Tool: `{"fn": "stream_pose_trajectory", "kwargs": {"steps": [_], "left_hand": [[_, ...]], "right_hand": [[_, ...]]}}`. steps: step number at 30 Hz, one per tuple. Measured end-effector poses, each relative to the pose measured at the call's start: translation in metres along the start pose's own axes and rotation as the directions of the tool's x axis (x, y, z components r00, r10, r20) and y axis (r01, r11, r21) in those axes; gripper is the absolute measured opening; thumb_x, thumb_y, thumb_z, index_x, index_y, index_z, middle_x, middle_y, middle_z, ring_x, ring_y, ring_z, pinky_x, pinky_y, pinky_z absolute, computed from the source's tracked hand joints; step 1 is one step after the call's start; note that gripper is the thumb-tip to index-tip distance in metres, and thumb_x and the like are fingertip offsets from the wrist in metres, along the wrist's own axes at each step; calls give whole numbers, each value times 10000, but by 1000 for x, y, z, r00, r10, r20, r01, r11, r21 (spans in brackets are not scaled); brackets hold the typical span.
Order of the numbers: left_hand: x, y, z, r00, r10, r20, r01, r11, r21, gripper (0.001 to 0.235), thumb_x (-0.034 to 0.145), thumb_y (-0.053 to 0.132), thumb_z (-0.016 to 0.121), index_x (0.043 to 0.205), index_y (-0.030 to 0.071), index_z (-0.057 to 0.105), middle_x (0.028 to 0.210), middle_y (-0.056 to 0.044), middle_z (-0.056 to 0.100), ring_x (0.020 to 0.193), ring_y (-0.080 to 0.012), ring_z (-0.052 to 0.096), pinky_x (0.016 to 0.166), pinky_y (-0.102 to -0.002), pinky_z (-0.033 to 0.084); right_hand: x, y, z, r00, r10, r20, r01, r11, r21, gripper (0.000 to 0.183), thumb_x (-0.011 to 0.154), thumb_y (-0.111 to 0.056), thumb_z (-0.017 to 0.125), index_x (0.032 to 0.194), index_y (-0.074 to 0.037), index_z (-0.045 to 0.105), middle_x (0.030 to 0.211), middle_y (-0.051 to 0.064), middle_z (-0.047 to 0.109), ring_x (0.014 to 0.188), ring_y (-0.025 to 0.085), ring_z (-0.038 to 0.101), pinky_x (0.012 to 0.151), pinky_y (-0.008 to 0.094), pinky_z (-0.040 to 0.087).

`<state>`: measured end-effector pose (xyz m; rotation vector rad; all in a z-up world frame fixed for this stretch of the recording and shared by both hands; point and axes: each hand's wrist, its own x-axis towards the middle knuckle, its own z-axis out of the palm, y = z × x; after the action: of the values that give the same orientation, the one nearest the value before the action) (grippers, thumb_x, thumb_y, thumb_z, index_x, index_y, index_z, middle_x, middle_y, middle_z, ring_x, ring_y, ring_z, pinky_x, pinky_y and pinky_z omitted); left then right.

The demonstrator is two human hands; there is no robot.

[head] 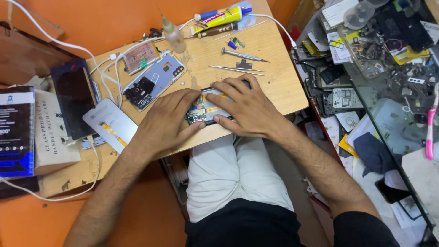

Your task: The person aligns a new LCD screen with the phone frame, then places the motherboard inside and connects the ribbon cables. They apply adhesive to the frame and install the battery, securing it with a metal plate and screws.

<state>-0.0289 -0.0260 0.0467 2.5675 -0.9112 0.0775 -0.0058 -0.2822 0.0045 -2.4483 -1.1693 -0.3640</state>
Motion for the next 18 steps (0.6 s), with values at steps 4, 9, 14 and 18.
{"fn": "stream_pose_trajectory", "kwargs": {"steps": [4, 9, 14, 18], "left_hand": [[0, 5, 5, 996, -88, 30, 89, 996, -29, 739, 875, 375, 772, 1453, 29, 469, 1388, -194, 573, 1281, -371, 561, 1075, -472, 438], [-6, 11, 12, 987, -42, -156, 45, 999, 19, 896, 822, 368, 816, 1499, -24, 379, 1438, -266, 514, 1344, -431, 500, 1101, -505, 404], [-53, 46, 46, 924, 23, -382, -40, 999, -36, 722, 844, 216, 835, 1445, 48, 470, 1423, -171, 569, 1353, -370, 541, 1141, -472, 444], [-80, 73, 81, 906, 54, -421, -112, 987, -115, 504, 853, 163, 832, 1295, 111, 597, 1304, -88, 621, 1216, -274, 627, 1033, -416, 513]], "right_hand": [[-4, -1, 3, 999, 22, -30, -23, 999, -22, 530, 939, -436, 650, 1353, -107, 633, 1422, 117, 588, 1320, 275, 515, 1123, 514, 323], [-4, -2, -7, 993, 53, -107, -37, 989, 141, 689, 909, -486, 701, 1376, 6, 582, 1388, 135, 596, 1322, 305, 526, 1115, 504, 347], [10, 33, -22, 947, 172, -272, -142, 982, 128, 292, 983, -250, 743, 1202, -79, 656, 1234, 98, 677, 1168, 304, 632, 990, 465, 493], [67, 90, -21, 939, 28, -342, -47, 998, -48, 255, 996, -166, 739, 1207, -45, 663, 1182, 108, 677, 1183, 326, 619, 1018, 453, 510]]}}
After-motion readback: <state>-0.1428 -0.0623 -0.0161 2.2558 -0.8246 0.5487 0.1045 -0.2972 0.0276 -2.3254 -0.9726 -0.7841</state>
